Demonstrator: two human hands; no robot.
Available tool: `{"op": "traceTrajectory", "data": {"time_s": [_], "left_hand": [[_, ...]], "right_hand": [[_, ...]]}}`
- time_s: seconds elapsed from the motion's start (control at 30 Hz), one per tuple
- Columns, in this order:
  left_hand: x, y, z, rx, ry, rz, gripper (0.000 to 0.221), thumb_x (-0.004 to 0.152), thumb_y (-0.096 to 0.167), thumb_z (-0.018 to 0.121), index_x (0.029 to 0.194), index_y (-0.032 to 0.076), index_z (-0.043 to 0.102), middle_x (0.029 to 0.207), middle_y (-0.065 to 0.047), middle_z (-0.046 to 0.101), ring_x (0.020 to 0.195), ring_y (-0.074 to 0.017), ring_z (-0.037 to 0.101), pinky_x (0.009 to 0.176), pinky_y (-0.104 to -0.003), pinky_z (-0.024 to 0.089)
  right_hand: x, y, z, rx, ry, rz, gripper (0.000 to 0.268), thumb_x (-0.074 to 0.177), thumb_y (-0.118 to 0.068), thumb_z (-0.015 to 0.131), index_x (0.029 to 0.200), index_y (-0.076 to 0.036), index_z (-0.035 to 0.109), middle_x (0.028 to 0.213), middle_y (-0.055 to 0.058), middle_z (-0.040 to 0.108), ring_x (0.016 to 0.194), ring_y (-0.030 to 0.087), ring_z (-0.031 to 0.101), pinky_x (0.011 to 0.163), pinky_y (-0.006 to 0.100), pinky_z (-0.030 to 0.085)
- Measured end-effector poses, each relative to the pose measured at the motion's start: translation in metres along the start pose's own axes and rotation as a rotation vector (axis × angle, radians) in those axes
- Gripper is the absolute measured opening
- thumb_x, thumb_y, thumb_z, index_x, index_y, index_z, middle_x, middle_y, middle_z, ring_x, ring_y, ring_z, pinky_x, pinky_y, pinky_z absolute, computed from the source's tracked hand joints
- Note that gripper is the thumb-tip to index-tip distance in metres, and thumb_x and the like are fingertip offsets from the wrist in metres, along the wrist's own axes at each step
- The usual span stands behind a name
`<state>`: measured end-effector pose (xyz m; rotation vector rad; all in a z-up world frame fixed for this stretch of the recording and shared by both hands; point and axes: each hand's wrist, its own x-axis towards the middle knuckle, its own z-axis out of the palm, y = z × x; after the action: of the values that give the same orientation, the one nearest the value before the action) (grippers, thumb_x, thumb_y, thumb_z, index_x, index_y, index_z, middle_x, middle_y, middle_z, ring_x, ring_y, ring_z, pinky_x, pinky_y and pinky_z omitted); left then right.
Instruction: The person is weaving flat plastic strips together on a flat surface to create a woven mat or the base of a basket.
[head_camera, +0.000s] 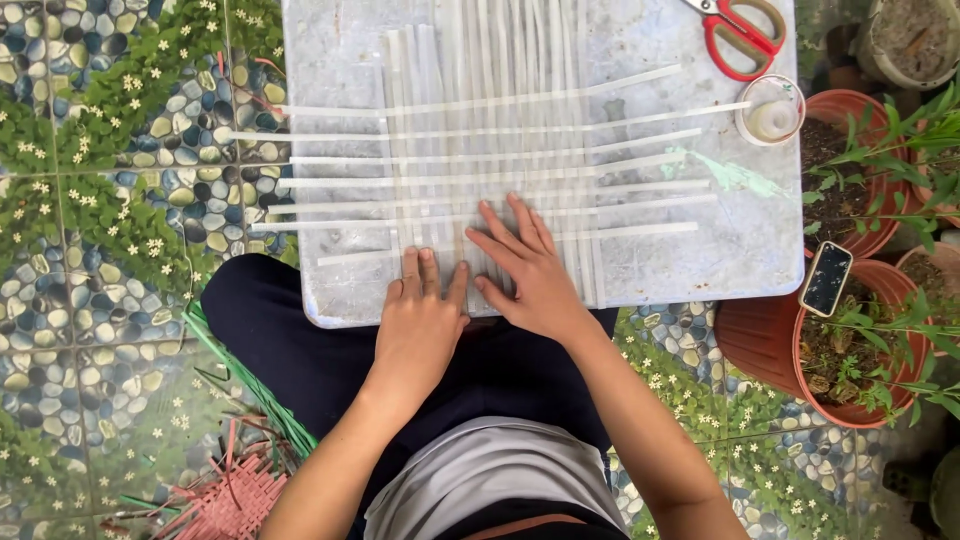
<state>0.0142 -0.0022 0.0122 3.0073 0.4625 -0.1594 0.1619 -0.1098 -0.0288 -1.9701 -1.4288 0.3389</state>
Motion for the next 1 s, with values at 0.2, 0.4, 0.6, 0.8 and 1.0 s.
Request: {"op": "traceTrajectory", "data": {"time_s": [0.2, 0.4, 0.6, 0.8, 1.0], "left_hand": [[0.0016, 0.0005, -0.0056, -0.002, -0.046, -0.010, 0.062, 0.079, 0.034, 0.073, 0.135, 0.013, 0.058, 0.123, -0.036, 0.059, 0.125, -0.0497, 0.050, 0.087, -0.046, 0.044], [0.0021, 0.0007, -0.0059, 0.001, -0.055, -0.012, 0.063, 0.080, 0.035, 0.073, 0.136, 0.012, 0.057, 0.124, -0.036, 0.059, 0.125, -0.0502, 0.050, 0.088, -0.047, 0.044], [0.0013, 0.0007, -0.0060, -0.003, -0.055, -0.016, 0.064, 0.079, 0.034, 0.073, 0.137, 0.012, 0.056, 0.125, -0.035, 0.058, 0.127, -0.0500, 0.049, 0.088, -0.046, 0.043], [0.0012, 0.0011, -0.0064, -0.013, -0.061, -0.020, 0.064, 0.080, 0.034, 0.072, 0.137, 0.012, 0.056, 0.125, -0.035, 0.058, 0.127, -0.0500, 0.049, 0.088, -0.046, 0.044], [0.0011, 0.0005, -0.0073, -0.037, -0.076, -0.028, 0.063, 0.081, 0.033, 0.072, 0.138, 0.013, 0.055, 0.126, -0.035, 0.058, 0.128, -0.0497, 0.048, 0.090, -0.047, 0.042]], "right_hand": [[-0.0002, -0.0019, -0.0002, -0.033, 0.004, -0.013, 0.053, 0.086, -0.027, 0.067, 0.137, -0.015, 0.057, 0.155, 0.007, 0.039, 0.147, 0.038, 0.019, 0.119, 0.050, 0.014], [-0.0007, -0.0009, 0.0009, -0.047, 0.001, -0.015, 0.052, 0.087, -0.026, 0.067, 0.137, -0.016, 0.056, 0.155, 0.007, 0.039, 0.147, 0.038, 0.019, 0.119, 0.050, 0.014], [-0.0001, -0.0033, -0.0009, -0.039, -0.013, -0.001, 0.051, 0.088, -0.026, 0.066, 0.137, -0.016, 0.056, 0.155, 0.007, 0.038, 0.147, 0.038, 0.018, 0.119, 0.050, 0.014], [-0.0001, -0.0027, -0.0011, -0.043, -0.024, 0.003, 0.051, 0.089, -0.027, 0.066, 0.137, -0.016, 0.056, 0.156, 0.007, 0.038, 0.148, 0.038, 0.017, 0.119, 0.050, 0.013], [0.0010, -0.0051, -0.0052, 0.010, -0.030, 0.018, 0.045, 0.092, -0.027, 0.060, 0.136, -0.015, 0.057, 0.155, 0.006, 0.038, 0.148, 0.036, 0.017, 0.119, 0.050, 0.012]]}}
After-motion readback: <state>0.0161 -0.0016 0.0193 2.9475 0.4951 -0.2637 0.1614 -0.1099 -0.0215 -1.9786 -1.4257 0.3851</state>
